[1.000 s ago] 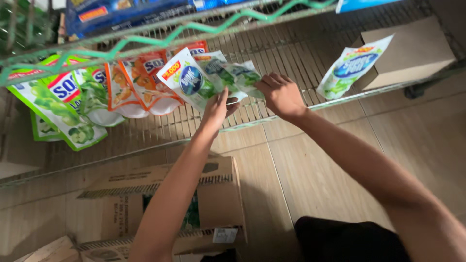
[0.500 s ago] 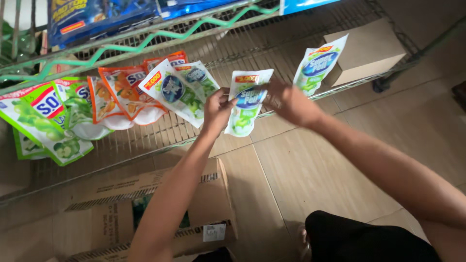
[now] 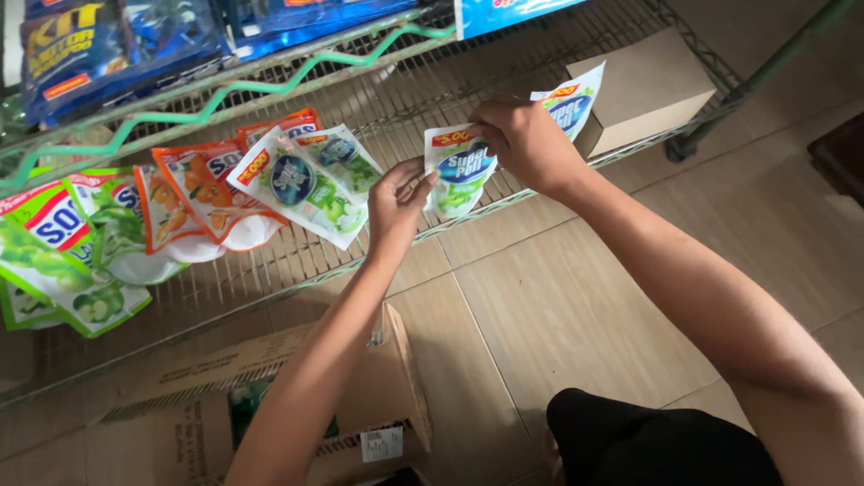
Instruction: The person arranges sachets of cleaning products on a wire shelf, aligning them by type and color. Later, the person picks up a small box and a snack packet, briefly handling them before the clip ends.
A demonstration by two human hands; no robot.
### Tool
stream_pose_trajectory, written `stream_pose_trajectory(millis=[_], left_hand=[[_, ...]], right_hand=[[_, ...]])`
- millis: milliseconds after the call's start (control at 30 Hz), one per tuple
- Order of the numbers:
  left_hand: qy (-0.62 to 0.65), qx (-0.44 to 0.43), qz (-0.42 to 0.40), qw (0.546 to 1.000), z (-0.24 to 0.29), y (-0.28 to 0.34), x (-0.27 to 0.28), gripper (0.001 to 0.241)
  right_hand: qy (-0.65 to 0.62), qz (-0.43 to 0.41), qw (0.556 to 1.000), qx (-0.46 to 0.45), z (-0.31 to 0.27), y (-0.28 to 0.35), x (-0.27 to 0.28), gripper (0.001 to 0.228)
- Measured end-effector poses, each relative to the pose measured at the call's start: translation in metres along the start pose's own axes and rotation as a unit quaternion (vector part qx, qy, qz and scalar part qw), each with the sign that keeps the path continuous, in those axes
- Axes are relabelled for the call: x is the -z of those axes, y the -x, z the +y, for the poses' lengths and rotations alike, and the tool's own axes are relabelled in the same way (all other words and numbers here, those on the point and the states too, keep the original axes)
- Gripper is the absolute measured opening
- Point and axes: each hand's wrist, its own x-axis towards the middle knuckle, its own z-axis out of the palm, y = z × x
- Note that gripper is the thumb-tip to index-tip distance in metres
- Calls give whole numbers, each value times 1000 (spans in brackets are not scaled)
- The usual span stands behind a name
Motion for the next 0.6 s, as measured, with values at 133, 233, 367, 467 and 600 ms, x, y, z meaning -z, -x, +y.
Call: stream_pose_trajectory(millis=[133,233,367,467,600], left_hand=[[-199,5,12,980,8,6,1,34],[-250,33,12,968,11,7,8,37],[-242,43,23,969,4,4,15,35],[-205,37,29,978,-7,2,20,33],[-202,46,42,977,-19,0,27,31]], right_hand=[[23,21,999,10,21,8,-2,10],[16,25,999,-24,34,13,-3,12],[43,28,998,-33,48,15,1,12],[65,33,997,-19,53,16,2,11],[96,30,995,-17,58,18,4,9]])
